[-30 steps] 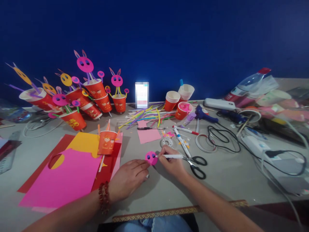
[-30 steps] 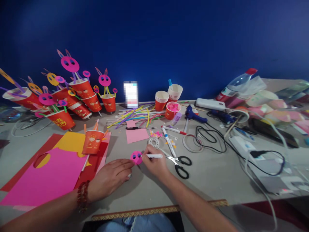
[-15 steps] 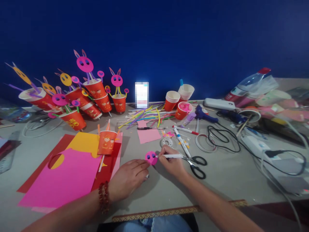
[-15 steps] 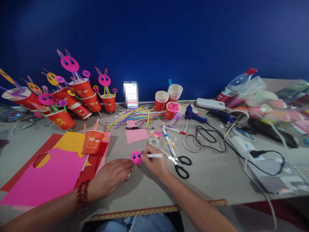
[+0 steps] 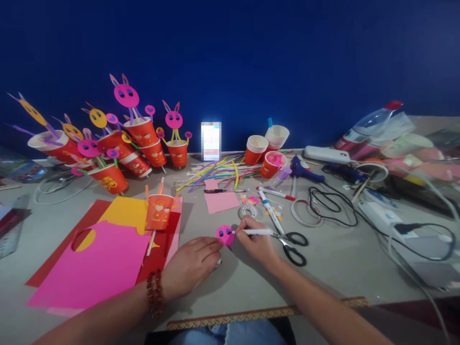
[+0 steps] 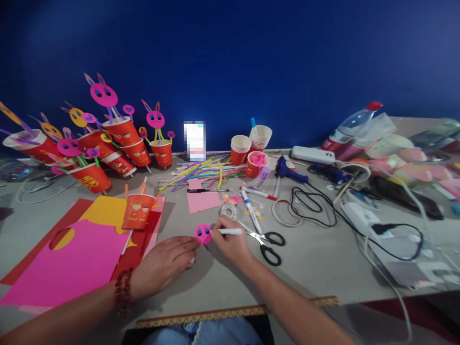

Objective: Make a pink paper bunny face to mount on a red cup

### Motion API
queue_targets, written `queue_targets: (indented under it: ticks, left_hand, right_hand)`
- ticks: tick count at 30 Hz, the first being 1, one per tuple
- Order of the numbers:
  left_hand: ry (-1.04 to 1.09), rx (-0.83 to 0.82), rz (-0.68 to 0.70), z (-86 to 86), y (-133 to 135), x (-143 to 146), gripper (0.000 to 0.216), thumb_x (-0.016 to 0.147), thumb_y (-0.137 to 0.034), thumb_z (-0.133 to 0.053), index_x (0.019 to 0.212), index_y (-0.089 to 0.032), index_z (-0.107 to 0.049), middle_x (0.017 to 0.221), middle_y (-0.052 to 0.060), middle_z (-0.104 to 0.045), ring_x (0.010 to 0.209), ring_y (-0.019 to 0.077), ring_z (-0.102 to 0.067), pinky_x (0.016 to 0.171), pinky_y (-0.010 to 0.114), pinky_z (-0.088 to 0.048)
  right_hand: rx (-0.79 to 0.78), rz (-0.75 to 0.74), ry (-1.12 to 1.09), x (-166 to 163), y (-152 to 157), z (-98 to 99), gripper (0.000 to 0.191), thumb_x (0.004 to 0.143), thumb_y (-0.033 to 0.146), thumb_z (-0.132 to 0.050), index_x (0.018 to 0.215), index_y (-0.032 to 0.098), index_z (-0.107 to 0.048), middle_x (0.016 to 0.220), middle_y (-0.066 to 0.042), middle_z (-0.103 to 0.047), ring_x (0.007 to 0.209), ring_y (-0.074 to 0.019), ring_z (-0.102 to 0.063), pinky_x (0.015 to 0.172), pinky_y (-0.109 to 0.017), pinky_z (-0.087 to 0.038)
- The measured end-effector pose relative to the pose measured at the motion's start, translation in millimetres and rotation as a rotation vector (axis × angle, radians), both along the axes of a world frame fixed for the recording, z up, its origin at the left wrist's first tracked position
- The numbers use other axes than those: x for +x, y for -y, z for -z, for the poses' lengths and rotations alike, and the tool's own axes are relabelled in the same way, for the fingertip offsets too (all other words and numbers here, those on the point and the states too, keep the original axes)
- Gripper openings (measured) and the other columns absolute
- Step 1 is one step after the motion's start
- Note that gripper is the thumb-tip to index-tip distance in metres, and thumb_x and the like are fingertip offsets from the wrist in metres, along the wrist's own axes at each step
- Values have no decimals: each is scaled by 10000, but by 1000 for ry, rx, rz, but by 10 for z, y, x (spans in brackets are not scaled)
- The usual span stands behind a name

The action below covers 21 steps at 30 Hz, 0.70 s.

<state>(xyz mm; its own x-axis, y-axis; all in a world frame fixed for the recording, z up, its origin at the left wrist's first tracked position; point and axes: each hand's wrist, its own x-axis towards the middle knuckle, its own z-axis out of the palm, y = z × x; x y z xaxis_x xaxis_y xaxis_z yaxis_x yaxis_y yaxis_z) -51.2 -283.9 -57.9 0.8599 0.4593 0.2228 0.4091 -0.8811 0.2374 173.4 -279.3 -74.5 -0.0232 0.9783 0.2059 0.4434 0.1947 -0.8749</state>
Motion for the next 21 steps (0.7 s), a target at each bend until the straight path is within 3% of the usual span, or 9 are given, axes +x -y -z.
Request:
queue_targets:
  ticks: [21]
  left_hand:
    - [2, -20, 2, 15, 7, -12, 169, 964, -192, -489, 1072, -152, -613, 1243, 78, -655, 1187, 210, -575, 1020, 372, -479]
  right_hand:
    - [2, 20, 5, -4, -2, -5, 169, 749, 128, -517, 622, 227, -466, 542, 52, -446, 530, -136, -413, 512, -276, -305]
